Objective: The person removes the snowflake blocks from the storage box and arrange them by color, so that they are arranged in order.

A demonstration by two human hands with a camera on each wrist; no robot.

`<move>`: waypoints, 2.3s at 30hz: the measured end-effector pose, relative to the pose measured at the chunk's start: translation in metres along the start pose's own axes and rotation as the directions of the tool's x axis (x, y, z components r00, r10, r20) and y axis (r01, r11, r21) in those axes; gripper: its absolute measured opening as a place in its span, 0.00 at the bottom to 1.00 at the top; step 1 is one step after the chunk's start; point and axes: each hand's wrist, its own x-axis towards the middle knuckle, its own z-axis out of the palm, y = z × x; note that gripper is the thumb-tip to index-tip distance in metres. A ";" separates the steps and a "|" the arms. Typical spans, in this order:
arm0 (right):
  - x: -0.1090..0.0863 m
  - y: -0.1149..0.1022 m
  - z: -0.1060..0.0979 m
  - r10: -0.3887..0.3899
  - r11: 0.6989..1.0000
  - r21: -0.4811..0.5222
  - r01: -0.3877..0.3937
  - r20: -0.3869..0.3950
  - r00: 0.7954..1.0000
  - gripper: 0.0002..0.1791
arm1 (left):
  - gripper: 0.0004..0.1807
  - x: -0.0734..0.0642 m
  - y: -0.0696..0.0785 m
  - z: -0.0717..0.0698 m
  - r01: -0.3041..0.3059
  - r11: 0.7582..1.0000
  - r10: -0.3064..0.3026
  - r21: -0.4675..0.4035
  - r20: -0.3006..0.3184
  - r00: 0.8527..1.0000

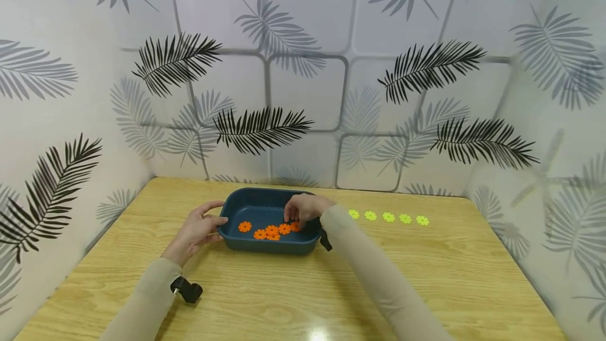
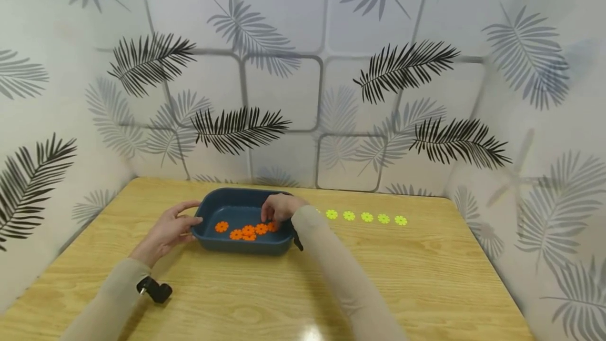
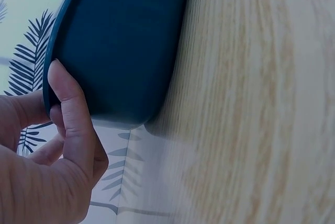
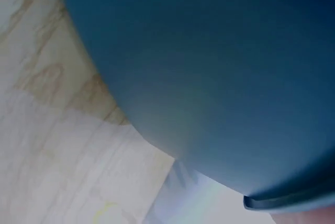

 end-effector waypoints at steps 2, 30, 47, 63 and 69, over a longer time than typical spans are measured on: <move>0.002 0.001 0.002 -0.005 1.000 -0.004 0.005 -0.011 1.000 0.16 | 0.31 0.000 0.000 0.000 0.002 1.000 -0.002 0.002 -0.003 1.000; 0.002 0.001 0.009 -0.119 0.987 0.095 0.127 -0.085 0.989 0.11 | 0.32 0.000 0.002 0.002 0.001 1.000 -0.001 0.000 -0.006 1.000; -0.009 0.002 0.000 -0.204 0.930 0.267 0.254 -0.202 0.958 0.13 | 0.32 0.000 0.002 0.002 -0.010 1.000 0.010 0.005 -0.006 1.000; -0.023 0.007 0.002 -0.239 0.882 0.345 0.322 -0.261 0.935 0.15 | 0.33 -0.001 0.003 0.002 -0.012 1.000 0.011 0.017 0.017 1.000; -0.029 0.008 0.001 -0.216 0.873 0.380 0.305 -0.258 0.942 0.17 | 0.33 -0.001 0.003 0.003 -0.006 1.000 0.006 0.009 0.015 1.000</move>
